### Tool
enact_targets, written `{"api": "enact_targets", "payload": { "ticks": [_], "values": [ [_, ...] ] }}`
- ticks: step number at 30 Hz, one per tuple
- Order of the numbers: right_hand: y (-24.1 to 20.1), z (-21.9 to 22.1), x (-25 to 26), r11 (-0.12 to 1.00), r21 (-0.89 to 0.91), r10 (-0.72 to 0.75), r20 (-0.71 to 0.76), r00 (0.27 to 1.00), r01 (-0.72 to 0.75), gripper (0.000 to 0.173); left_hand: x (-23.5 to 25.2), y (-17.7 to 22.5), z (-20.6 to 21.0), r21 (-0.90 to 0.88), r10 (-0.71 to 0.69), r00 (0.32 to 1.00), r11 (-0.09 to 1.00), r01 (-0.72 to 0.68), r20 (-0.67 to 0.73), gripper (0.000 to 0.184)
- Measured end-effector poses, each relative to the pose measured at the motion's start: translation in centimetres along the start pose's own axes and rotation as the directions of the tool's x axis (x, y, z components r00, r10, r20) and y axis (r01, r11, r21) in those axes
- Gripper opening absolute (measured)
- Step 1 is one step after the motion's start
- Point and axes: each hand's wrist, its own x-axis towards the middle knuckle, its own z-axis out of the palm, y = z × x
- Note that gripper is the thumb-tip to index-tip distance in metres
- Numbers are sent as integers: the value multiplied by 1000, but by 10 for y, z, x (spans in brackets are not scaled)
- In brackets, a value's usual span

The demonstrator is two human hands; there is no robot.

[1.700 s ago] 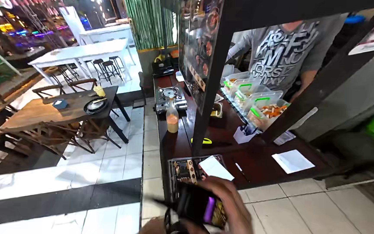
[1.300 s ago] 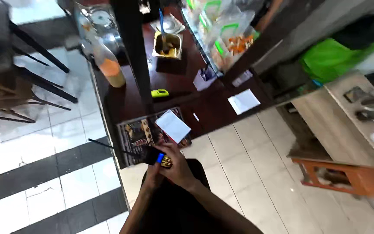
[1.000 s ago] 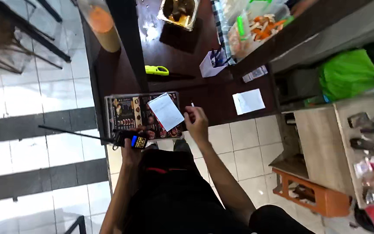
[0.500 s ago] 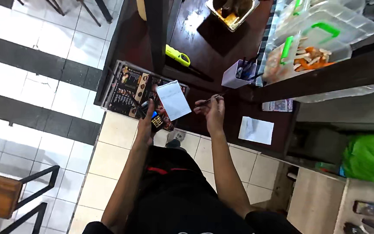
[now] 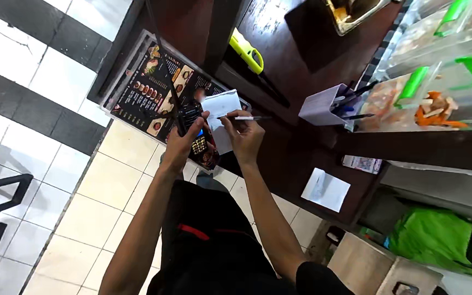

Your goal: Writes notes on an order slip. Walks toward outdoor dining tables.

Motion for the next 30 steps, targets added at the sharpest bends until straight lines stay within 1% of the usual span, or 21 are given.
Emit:
{"api": "enact_targets", "payload": {
  "ticks": [2,3,9,14,20,23,28,30],
  "values": [
    [4,6,-3,1000,-12,19,-54,998,-20,18,1,-1,-2,-6,18,1000,1000,-18,13,52],
    [5,7,-4,1000,-20,16,-59,998,-17,16,0,-2,-3,-6,22,1000,1000,-21,16,53],
    [10,9,-5,993,-89,-86,-44,995,82,12,-1,-3,-4,-38,34,999,999,-32,32,62],
    [9,11,-5,983,-160,-96,-55,994,86,12,0,-4,-5,-55,46,998,998,-43,52,67],
    [9,10,-6,983,-149,-115,-60,992,105,11,0,-4,-6,-55,54,996,997,-50,68,70],
    [9,9,-5,989,-118,-99,-72,993,90,11,-1,-3,-7,-47,36,997,998,-33,67,70],
    [10,9,-5,985,-144,-104,-77,992,92,11,0,-3,-7,-38,41,997,999,-38,68,72],
    [10,8,-5,987,-145,-82,-77,994,70,11,0,-3,-6,-34,27,998,999,-26,53,73]
  ]
}}
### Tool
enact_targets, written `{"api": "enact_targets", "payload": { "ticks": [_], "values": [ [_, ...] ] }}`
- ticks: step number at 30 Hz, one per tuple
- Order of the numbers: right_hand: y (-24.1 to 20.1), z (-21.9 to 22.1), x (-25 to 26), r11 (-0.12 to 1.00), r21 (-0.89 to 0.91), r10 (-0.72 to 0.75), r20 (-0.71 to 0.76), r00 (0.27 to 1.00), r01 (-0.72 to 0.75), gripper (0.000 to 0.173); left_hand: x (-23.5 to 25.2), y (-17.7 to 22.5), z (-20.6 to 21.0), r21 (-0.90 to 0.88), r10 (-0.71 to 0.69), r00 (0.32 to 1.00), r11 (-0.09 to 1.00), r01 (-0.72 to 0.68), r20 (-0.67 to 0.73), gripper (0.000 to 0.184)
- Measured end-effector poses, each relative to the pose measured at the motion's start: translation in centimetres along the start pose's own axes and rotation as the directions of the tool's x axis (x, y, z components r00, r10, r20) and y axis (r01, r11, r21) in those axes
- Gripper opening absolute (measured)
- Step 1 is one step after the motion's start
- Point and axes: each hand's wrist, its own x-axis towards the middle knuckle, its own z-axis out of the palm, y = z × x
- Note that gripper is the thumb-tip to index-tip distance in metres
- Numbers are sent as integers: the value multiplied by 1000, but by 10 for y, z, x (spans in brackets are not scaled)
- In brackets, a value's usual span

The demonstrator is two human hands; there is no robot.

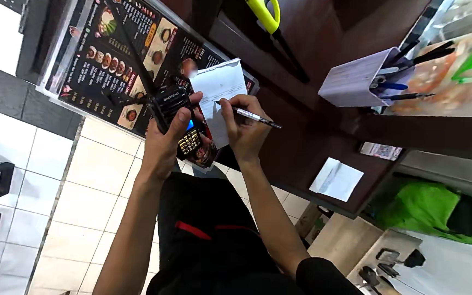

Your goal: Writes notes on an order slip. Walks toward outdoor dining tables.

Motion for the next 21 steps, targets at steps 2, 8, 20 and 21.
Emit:
{"api": "enact_targets", "payload": {
  "ticks": [2,8,20,21],
  "values": [
    [-1,-1,0,1000,18,24,-9,1000,-23,10,0,0,0,-5,-8,1000,1000,8,5,74],
    [-2,0,1,998,32,52,-16,999,-52,10,0,1,0,-9,1,1000,1000,-1,13,71],
    [0,0,0,996,59,62,-17,998,-61,12,0,-1,-1,1,16,1000,1000,-16,14,71],
    [0,0,0,997,55,52,-14,999,-51,12,0,-1,-1,4,16,1000,1000,-16,11,70]
  ]
}}
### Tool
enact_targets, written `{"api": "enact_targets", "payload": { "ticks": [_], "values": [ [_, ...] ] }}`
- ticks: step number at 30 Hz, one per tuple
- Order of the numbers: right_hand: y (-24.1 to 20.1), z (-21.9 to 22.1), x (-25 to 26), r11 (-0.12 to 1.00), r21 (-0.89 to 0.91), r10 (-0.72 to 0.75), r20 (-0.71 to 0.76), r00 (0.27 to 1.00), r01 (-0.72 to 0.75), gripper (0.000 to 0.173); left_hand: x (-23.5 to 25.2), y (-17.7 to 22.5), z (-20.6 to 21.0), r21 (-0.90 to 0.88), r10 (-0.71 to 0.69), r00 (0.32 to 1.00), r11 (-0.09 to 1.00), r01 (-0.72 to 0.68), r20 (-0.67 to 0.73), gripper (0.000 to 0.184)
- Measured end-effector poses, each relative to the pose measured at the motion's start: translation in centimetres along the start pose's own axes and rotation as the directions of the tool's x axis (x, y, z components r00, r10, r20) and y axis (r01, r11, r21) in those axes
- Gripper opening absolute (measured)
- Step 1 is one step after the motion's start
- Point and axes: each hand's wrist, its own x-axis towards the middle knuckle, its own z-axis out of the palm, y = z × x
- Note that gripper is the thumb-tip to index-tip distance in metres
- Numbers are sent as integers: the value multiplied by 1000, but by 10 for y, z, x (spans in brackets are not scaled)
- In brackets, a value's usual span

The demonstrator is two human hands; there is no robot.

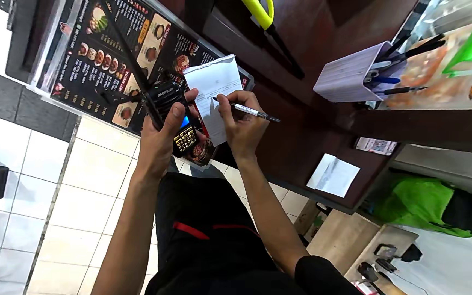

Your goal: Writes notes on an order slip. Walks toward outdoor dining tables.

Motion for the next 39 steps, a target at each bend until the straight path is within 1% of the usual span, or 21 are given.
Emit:
{"api": "enact_targets", "payload": {
  "ticks": [3,6,10,20,25,39],
  "values": [
    [0,0,0,1000,-21,-7,-7,1000,7,11,1,0,0,-5,-4,1000,1000,4,-2,69],
    [1,0,-1,1000,1,7,-28,1000,-7,11,2,0,-1,-4,-2,1000,1000,2,5,67],
    [0,-1,0,1000,-3,14,-21,1000,-14,10,2,-1,-1,6,-1,1000,1000,1,-5,70],
    [2,1,0,1000,-4,23,-22,999,-23,11,2,0,0,-14,-15,1000,1000,15,-13,66],
    [2,0,0,999,-17,34,-47,998,-34,11,2,1,1,-2,-11,1000,1000,11,-20,70],
    [1,0,0,999,-27,40,-54,998,-42,11,2,0,1,2,-7,999,1000,7,-32,67]
  ]
}}
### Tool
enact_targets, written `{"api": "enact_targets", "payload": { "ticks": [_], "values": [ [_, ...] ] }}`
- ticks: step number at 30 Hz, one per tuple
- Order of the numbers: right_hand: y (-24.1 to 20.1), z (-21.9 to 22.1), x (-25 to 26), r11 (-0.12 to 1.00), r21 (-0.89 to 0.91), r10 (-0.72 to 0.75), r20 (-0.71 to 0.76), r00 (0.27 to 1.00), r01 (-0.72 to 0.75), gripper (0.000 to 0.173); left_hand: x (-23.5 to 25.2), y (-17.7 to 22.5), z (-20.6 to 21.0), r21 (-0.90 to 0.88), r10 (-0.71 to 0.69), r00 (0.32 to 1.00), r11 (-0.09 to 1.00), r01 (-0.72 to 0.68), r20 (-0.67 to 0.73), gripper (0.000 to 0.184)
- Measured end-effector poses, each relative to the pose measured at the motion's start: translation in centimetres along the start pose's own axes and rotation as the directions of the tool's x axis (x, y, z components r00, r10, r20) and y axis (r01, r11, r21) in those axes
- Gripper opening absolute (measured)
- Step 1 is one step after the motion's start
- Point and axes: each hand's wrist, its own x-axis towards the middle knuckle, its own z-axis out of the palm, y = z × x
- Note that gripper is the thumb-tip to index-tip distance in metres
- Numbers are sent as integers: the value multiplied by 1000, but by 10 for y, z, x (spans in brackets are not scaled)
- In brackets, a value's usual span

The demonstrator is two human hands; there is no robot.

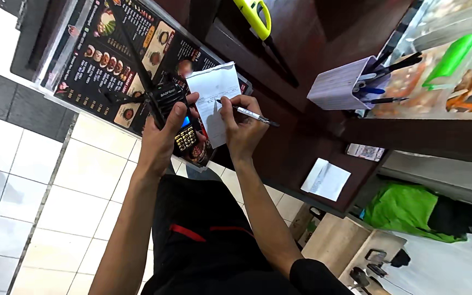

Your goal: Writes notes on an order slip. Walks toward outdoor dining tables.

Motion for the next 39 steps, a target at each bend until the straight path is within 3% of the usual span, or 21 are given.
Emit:
{"api": "enact_targets", "payload": {
  "ticks": [4,8,14,39],
  "values": [
    [1,-4,-3,996,91,5,29,1000,-7,11,0,0,0,-16,-5,1000,1000,5,-12,65],
    [0,-7,-3,999,41,-28,96,995,24,12,1,2,2,4,-3,1000,1000,3,-10,63],
    [5,-10,7,1000,-3,-21,13,1000,21,12,1,2,0,16,-17,1000,1000,17,1,61],
    [7,-12,4,999,-6,-45,-23,999,45,11,2,1,1,71,4,1000,997,-4,-6,64]
  ]
}}
